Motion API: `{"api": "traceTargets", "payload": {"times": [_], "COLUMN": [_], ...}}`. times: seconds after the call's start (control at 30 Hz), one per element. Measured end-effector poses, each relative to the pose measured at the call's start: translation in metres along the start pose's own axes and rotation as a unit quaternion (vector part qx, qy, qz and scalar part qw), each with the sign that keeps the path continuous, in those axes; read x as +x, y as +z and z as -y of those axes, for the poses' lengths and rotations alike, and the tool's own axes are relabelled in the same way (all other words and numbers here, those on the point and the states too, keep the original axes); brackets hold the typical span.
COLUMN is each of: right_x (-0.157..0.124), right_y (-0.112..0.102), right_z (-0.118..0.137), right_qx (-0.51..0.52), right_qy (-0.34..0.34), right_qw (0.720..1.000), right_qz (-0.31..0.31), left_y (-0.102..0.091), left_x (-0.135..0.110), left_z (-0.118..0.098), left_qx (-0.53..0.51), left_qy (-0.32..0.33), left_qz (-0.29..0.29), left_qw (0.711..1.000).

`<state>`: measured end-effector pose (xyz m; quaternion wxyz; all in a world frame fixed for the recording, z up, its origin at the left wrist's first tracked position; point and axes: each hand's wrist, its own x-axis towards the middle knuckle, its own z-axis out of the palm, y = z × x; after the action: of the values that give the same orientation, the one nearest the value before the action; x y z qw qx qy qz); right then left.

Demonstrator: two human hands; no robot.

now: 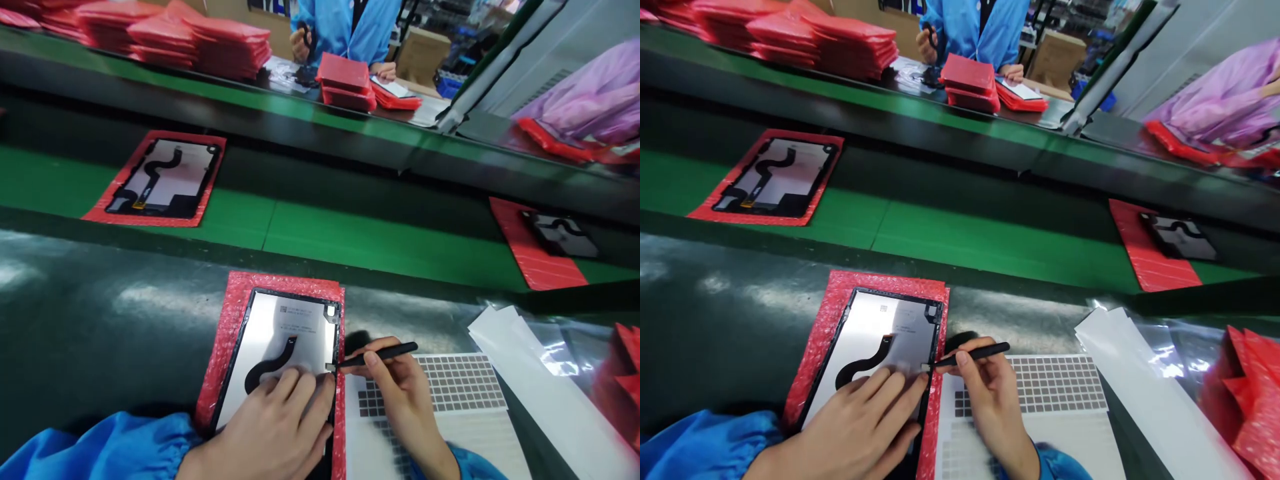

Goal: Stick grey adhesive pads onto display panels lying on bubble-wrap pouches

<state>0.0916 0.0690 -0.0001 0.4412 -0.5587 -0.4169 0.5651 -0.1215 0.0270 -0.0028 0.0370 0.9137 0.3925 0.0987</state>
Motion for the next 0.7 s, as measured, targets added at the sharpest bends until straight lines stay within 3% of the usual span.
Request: {"api": "traceTargets", "payload": {"times": [0.53,0.7], "right_x": [-0.0043,-0.0057], "right_y": [0.0004,-0.0006], "right_z": [0.0004,-0.0009], "right_qx": [-0.001,0.01], "right_qy": [-0.017,-0.016], "right_qw": [1.0,1.0], "right_qz": [0.013,0.025], "left_y": [0.0036,-0.0014], "left_x": [0.0026,0.0033], "left_z": [0.0034,0.0031], "left_qx": [-0.013,-0.012], "left_qy": [-0.019,-0.015], "left_qz": [-0.077,-0.069], "left_qw": [0.997,0.997]}}
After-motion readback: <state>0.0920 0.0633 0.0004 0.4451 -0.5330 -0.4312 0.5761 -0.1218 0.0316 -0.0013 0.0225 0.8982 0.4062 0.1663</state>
